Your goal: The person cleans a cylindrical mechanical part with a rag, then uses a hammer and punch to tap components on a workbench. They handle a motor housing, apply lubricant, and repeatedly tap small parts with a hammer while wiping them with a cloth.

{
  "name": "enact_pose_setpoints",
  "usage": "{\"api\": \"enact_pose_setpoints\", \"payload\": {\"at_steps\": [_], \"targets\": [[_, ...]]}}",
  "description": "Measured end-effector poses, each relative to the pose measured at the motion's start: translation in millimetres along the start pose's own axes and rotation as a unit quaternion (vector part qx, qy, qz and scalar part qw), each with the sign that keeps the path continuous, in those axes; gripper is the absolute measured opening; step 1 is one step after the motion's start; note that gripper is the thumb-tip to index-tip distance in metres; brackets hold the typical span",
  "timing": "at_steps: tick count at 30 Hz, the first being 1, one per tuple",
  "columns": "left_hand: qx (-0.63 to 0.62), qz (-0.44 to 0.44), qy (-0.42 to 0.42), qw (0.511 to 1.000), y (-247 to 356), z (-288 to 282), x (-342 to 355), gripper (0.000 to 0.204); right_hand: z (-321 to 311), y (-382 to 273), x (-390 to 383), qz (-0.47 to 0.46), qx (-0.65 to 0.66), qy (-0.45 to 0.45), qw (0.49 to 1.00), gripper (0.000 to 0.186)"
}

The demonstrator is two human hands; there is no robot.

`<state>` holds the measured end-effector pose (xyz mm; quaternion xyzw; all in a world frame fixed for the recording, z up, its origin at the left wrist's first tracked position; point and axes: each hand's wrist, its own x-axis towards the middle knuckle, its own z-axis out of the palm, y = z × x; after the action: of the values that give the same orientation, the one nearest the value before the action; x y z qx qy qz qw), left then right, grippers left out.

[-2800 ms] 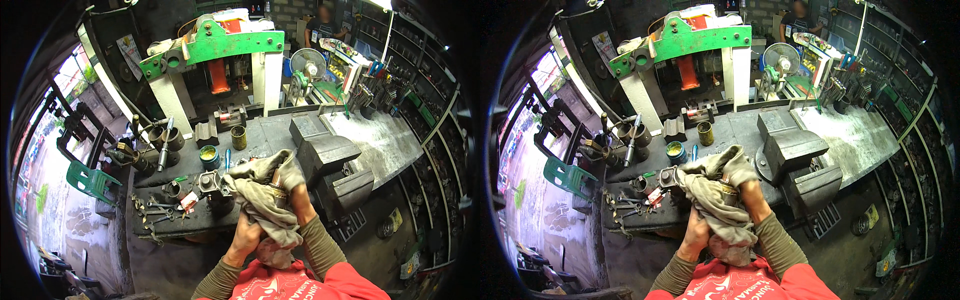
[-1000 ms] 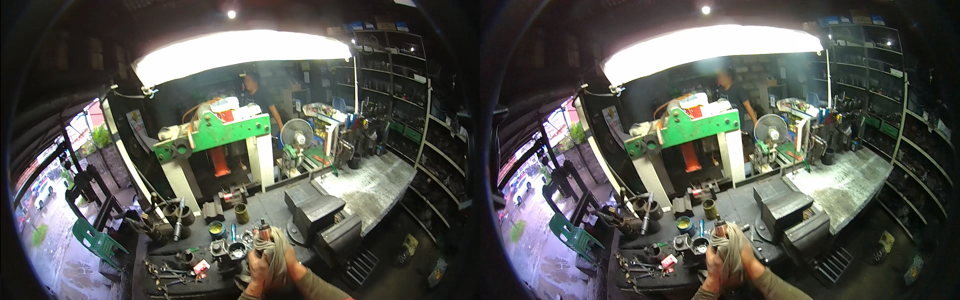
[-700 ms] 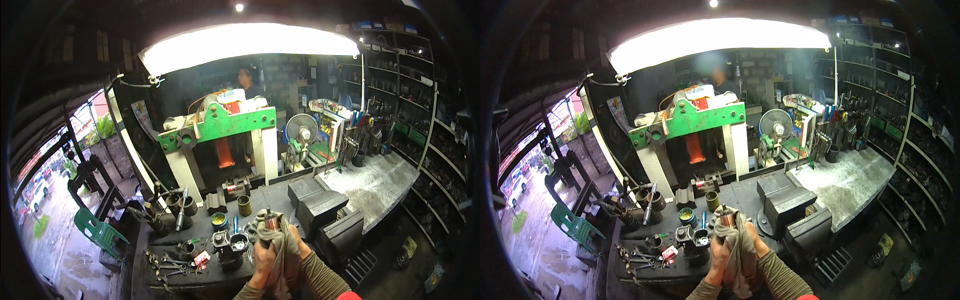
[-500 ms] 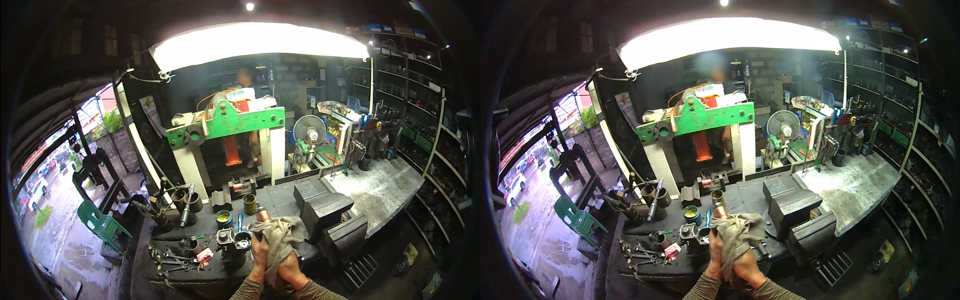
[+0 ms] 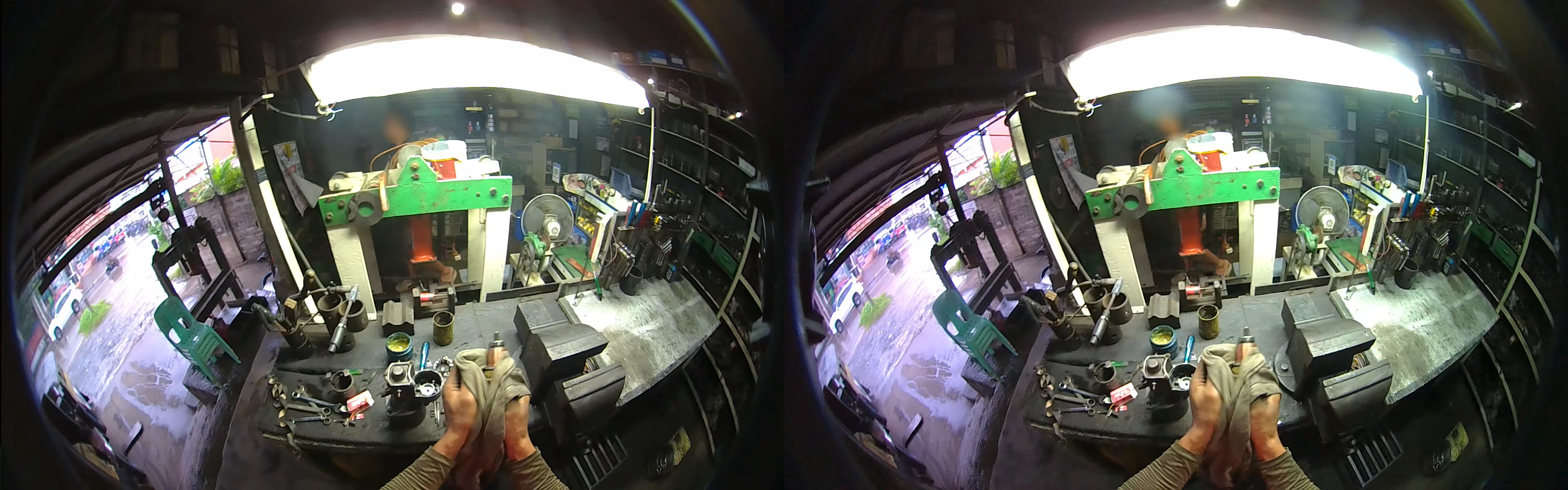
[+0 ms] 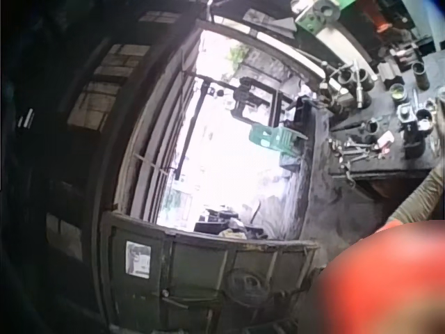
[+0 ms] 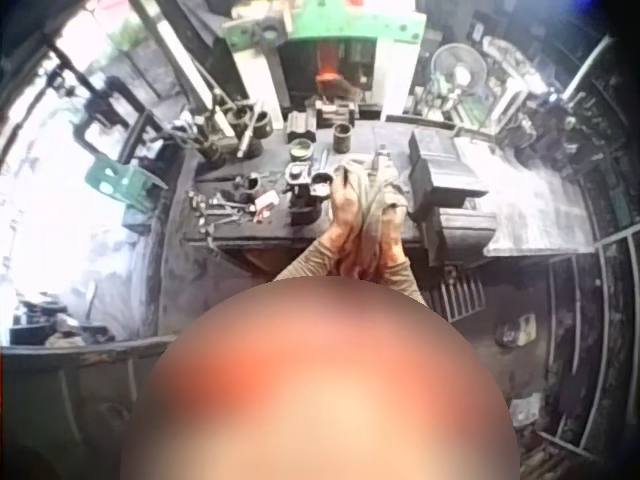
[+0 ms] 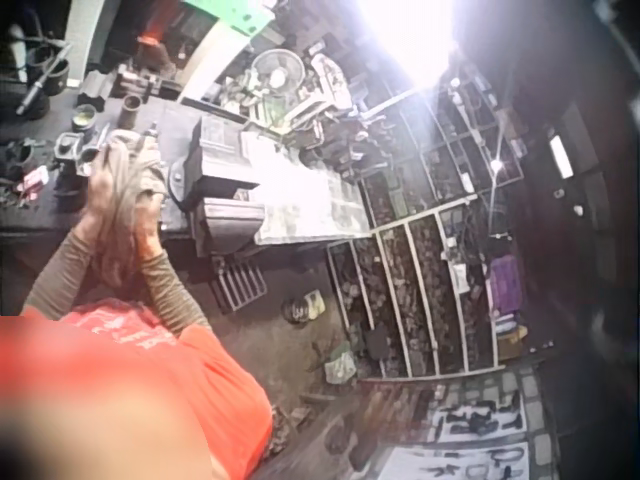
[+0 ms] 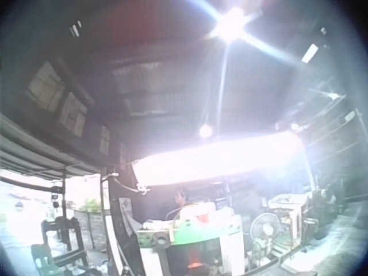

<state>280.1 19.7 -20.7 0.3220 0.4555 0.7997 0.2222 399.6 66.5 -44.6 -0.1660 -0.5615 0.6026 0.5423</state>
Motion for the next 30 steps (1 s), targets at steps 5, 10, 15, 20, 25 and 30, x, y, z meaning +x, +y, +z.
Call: {"api": "enact_pose_setpoints", "payload": {"at_steps": [5, 10, 15, 20, 25, 30], "targets": [[0.030, -0.054, -0.001, 0.998, 11.4, -30.3, -53.7, 0.036, -7.9, -11.2, 28.8, 0.054, 0.190, -0.022, 0.980, 0.035], [-0.086, -0.369, -0.191, 0.905, 43.1, -52.3, -75.5, 0.036, -1.4, -48.9, 40.3, 0.136, 0.265, 0.019, 0.954, 0.043], [-0.056, -0.169, -0.229, 0.957, 64.1, -55.2, -61.0, 0.030, -3.7, -62.5, 45.4, 0.222, 0.356, 0.032, 0.907, 0.044], [-0.484, -0.200, -0.101, 0.846, 91.3, -80.6, -57.6, 0.050, -14.8, -56.8, 37.6, 0.204, 0.340, 0.001, 0.918, 0.045], [-0.134, -0.283, 0.013, 0.950, 45.0, -86.3, -76.4, 0.054, -23.8, -46.1, 34.8, 0.245, 0.338, -0.030, 0.908, 0.042], [-0.366, -0.155, -0.065, 0.915, 1.7, -88.8, -49.4, 0.065, -11.5, -27.8, 26.2, 0.056, -0.019, -0.001, 0.998, 0.038]]}}
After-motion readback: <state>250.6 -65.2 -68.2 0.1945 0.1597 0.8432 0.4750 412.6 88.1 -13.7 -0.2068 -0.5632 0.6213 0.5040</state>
